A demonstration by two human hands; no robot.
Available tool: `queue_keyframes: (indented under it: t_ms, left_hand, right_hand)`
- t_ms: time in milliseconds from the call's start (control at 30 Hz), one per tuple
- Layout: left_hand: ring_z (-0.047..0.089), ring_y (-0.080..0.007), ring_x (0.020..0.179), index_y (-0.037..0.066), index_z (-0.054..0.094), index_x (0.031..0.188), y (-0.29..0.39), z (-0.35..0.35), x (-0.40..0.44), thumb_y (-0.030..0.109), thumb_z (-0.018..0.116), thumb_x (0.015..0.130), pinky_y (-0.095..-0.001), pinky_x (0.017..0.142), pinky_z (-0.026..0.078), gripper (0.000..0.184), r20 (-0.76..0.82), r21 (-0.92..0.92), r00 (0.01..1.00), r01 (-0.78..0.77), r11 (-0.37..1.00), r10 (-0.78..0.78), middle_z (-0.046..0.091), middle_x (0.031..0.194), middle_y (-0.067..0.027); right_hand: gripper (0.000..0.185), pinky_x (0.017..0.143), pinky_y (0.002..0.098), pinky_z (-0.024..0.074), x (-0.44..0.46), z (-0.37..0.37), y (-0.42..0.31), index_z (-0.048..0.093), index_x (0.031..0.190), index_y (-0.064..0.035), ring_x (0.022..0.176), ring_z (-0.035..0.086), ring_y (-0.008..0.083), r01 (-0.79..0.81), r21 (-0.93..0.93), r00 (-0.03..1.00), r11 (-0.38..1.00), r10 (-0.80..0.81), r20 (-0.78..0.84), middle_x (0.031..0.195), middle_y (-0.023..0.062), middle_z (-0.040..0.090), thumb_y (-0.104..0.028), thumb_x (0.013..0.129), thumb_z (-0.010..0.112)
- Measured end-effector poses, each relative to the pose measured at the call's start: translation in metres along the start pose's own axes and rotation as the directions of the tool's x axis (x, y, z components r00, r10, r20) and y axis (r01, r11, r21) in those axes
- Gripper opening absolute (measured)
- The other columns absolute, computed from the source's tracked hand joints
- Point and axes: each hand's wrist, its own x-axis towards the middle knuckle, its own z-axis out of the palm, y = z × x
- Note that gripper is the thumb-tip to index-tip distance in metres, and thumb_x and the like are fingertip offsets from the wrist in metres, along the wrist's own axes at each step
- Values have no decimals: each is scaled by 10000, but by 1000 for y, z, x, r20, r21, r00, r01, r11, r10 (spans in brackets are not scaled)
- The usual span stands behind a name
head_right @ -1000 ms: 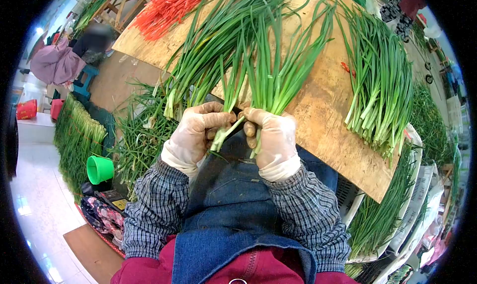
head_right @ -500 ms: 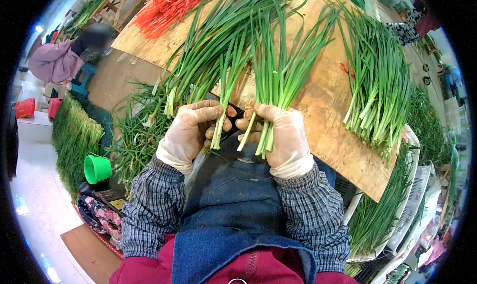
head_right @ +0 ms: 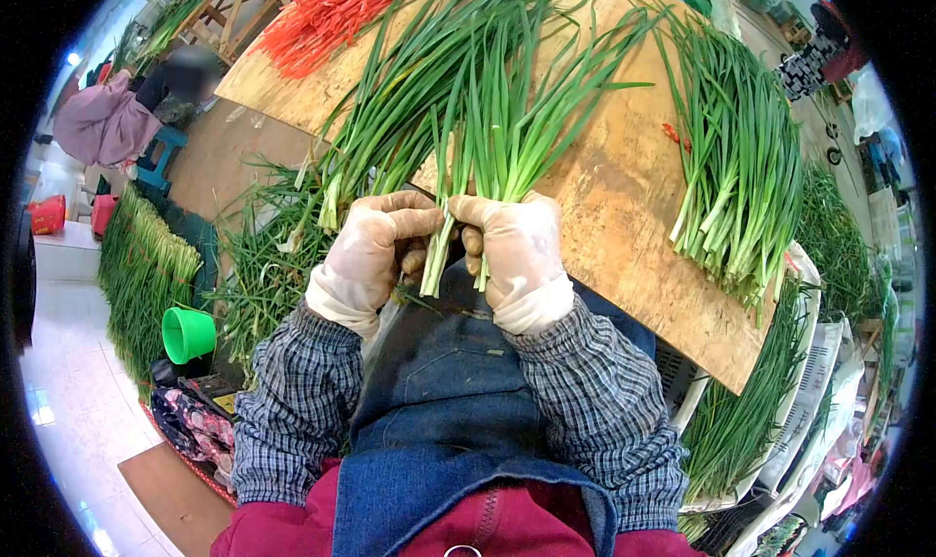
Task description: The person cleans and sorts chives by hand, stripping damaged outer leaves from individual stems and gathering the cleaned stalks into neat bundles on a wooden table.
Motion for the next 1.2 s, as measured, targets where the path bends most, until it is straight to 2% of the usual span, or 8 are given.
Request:
queue_keyframes:
  t_ms: [333,467,600,767,1000,1033,1133,1200]
  left_hand:
    - [476,-76,465,-25,598,854,-7,-4,4,101,573,780,-185,407,327,149,26,-102,999,22,995,-19,597,669,-48]
    - [469,-68,473,-24,586,871,-4,7,-3,101,588,765,-181,421,327,164,-34,-98,999,-20,995,17,598,682,-44]
    - [433,-57,456,-19,576,864,-1,11,-7,100,596,755,-180,418,324,162,-19,-89,998,-54,995,52,582,664,-34]
    - [430,-59,463,-18,572,856,-7,2,-2,92,598,749,-177,443,341,155,-44,-32,999,-15,999,14,571,650,-30]
    - [504,-86,468,-17,558,845,-5,0,-4,98,602,757,-192,410,380,152,-124,-151,988,-110,982,92,572,655,-41]
    - [496,-85,458,-14,558,844,-1,-3,-7,98,602,756,-193,399,371,149,-126,-145,988,-103,984,84,569,651,-39]
    - [474,-75,441,-1,564,837,5,-9,-11,99,576,752,-185,383,347,131,-110,-119,989,-111,987,98,551,623,-23]
    - [466,-68,437,3,564,829,10,-9,-13,101,561,749,-180,380,338,127,-111,-119,987,-126,985,113,543,610,-16]
  right_hand:
    - [132,361,198,309,1,-7,2,531,860,3,399,375,69,-52,181,999,982,52,3,600,-2,477,45,743,576]
    - [63,328,212,306,-4,-3,0,570,781,-1,383,421,85,2,92,1000,996,-2,-1,559,26,511,-8,744,619]
    - [116,320,213,302,-1,0,3,553,738,-21,374,406,75,32,-146,998,989,-24,50,520,11,477,-93,765,639]
    - [65,362,203,313,-4,-4,-3,584,756,30,385,394,73,-13,-141,1000,990,15,13,531,27,503,-31,733,588]
    - [181,388,202,322,7,-30,-4,541,912,90,454,408,74,-95,275,993,957,70,98,727,75,583,-21,770,559]
    - [187,418,201,370,9,-36,-4,528,932,84,486,440,96,-131,312,985,941,89,145,753,89,584,-36,790,548]
    - [147,491,265,465,4,-40,-4,550,907,34,568,548,156,-72,376,997,924,62,36,758,97,608,-29,774,544]
    - [199,600,363,539,4,-48,-4,536,974,29,690,605,211,-144,435,976,889,56,209,745,94,595,-78,808,515]
